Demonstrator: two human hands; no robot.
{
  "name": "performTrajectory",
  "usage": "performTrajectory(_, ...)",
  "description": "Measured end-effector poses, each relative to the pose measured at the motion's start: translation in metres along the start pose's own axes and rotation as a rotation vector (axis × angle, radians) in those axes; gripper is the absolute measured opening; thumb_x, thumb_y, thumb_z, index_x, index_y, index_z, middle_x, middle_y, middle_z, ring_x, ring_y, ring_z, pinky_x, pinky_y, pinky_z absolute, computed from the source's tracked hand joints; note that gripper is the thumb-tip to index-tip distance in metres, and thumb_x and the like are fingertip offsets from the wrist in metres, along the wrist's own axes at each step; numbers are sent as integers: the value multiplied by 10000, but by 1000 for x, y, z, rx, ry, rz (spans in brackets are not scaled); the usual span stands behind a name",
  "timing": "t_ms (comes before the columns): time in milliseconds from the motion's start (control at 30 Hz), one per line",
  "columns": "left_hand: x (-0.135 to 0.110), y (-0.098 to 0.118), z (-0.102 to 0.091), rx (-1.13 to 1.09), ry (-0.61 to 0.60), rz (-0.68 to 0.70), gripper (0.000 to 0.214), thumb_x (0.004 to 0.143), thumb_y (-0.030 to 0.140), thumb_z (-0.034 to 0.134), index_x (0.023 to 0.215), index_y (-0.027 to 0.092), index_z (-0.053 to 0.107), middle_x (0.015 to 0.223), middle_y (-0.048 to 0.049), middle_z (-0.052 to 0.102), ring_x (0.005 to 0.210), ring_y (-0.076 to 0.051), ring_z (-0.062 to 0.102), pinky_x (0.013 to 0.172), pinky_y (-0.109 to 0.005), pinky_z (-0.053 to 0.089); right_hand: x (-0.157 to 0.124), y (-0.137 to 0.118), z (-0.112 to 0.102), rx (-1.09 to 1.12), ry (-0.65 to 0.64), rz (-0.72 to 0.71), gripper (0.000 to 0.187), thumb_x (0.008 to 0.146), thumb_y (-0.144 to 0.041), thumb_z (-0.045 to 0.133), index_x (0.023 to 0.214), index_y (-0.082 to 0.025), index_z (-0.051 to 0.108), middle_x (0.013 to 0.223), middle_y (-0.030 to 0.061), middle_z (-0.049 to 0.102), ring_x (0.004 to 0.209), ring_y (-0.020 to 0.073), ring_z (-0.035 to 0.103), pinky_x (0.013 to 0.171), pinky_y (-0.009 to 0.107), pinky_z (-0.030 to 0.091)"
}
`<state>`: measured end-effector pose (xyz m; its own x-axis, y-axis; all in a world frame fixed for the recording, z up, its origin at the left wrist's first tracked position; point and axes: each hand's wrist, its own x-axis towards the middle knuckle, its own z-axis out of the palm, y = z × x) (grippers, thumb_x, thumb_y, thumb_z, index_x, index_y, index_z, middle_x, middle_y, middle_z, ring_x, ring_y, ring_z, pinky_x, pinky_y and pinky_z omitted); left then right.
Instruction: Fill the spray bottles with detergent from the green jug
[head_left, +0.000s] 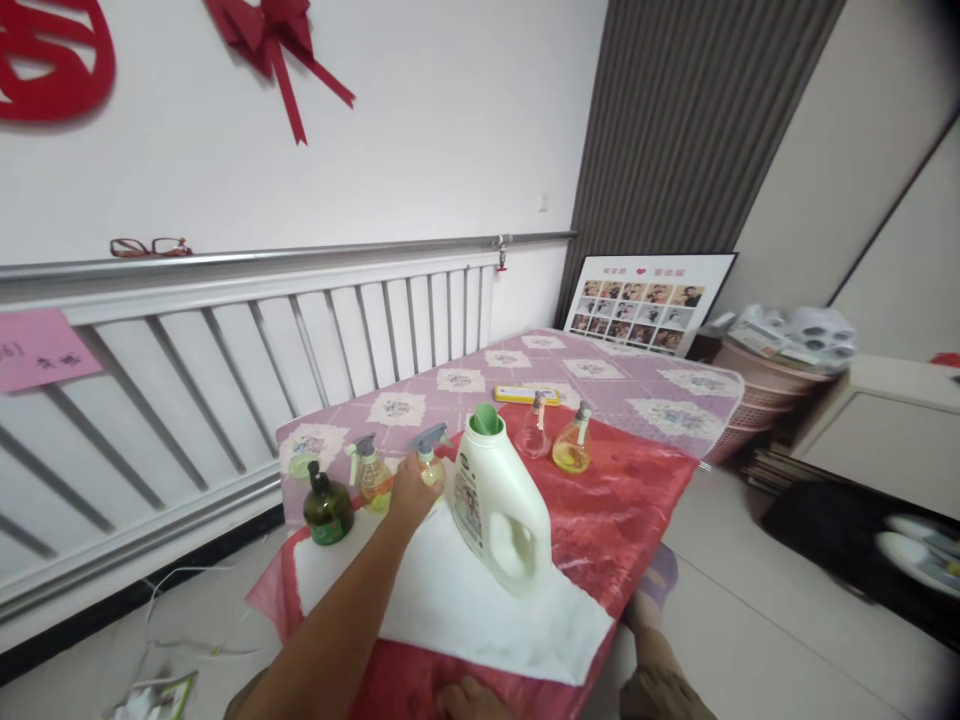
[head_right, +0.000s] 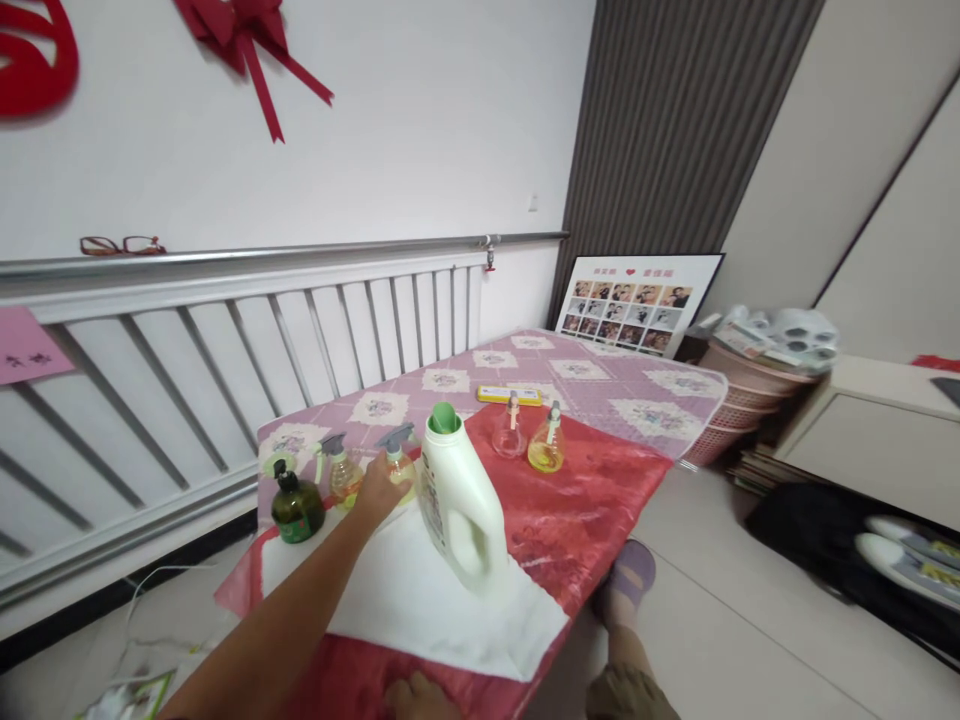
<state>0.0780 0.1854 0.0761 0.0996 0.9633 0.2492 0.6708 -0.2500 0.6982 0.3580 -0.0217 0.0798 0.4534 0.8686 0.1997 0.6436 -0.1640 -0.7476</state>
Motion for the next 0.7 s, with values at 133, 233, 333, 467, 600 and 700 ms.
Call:
performTrajectory(133,-37,-5,-26,-16,-38,45,642,650,304,707,1224,161,460,1172,-125,571,1157,-283,522,1020,-405,399,-33,-30,32,-15,-198,-57,175,970,-337,488,1028,-328,653,1219,35,631,1020,184,607,837,336,534)
performTrajectory(233,-74,-16,-41,-41,-66,55,667,651,333,690,1242,144,447,1187,-129,560,1144,-271,530,1019,-389,415,-76,-56,66,-9,-319,-114,265,933,-337,565,1173,-227,593,1244,68,600,1017,201,621,858,406,538)
performTrajectory(333,-109,-28,-47,-57,-74,50,676,619,305,692,1229,130,462,1169,-137,563,1155,-285,522,1044,-407,402,-121,-76,100,0,-403,-164,281,933,-344,566,1179,-211,585,1221,70,609,988,195,630,838,405,545)
performTrajectory(467,-137,-36,-44,-69,-48,20,580,621,272,678,1160,153,501,1118,-130,569,1125,-287,527,1034,-416,412,-149,-88,127,106,-425,-241,112,831,-295,659,847,-184,661,786,-2,679,680,143,634,640,284,530)
performTrajectory(600,-145,-33,-39,-46,-2,-32,576,622,293,697,1148,161,504,1132,-132,541,1145,-297,502,1041,-416,397,-127,-106,126,191,-245,-232,147,836,-263,551,707,-219,605,658,-10,614,620,162,587,603,274,476)
performTrajectory(700,-146,-28,-37,3,-5,-53,551,638,298,694,1141,183,502,1119,-108,544,1141,-279,509,1011,-387,415,-100,-129,127,239,-117,-237,111,834,-311,557,797,-228,622,761,18,627,734,201,595,703,316,480)
